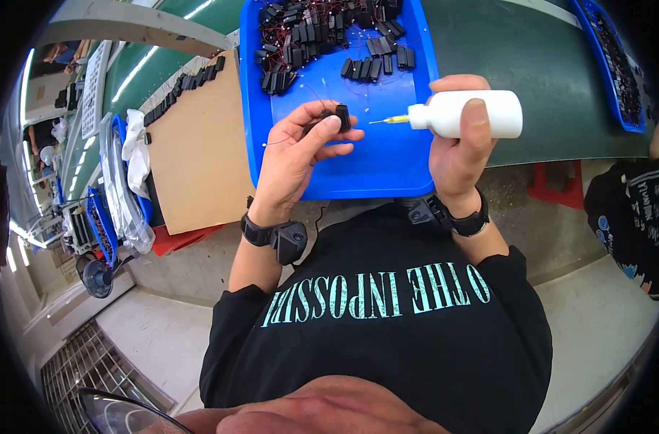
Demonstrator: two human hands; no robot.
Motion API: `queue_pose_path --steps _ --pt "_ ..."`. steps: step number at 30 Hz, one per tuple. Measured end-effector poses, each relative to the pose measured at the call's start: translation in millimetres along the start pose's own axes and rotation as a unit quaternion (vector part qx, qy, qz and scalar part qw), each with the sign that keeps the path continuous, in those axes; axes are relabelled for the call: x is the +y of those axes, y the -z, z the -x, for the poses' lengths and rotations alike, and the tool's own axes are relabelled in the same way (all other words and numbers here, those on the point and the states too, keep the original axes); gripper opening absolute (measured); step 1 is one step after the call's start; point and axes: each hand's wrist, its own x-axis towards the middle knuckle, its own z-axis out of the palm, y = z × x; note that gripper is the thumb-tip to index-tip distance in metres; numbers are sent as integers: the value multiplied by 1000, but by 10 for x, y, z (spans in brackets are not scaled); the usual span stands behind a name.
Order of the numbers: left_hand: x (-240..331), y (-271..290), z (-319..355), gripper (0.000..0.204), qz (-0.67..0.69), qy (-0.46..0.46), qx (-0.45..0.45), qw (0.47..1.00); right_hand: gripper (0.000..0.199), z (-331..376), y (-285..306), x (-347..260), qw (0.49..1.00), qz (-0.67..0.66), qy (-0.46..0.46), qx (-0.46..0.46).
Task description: The person picks up a black component from a blue tray, applies liquid from a squeeze bottle to it, and places it onto a cardboard surface, repeating this process for multiple components.
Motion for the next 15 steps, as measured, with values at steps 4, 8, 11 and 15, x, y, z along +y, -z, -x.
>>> queue_pose_path --steps 4,8,11,15 --pt "-103 52 2 24 -15 -47 -3 999 49 -3 -92 86 995 73 65 -36" --pt "-150 50 -2 24 -18 -81 -5 997 49 29 -84 161 990 84 106 -39" --pt "-146 22 5 22 -15 -86 1 996 47 82 -51 200 988 72 129 -41" --pt "-127 -10 12 21 -23 -83 11 996 44 121 -67 173 979 114 144 -91"
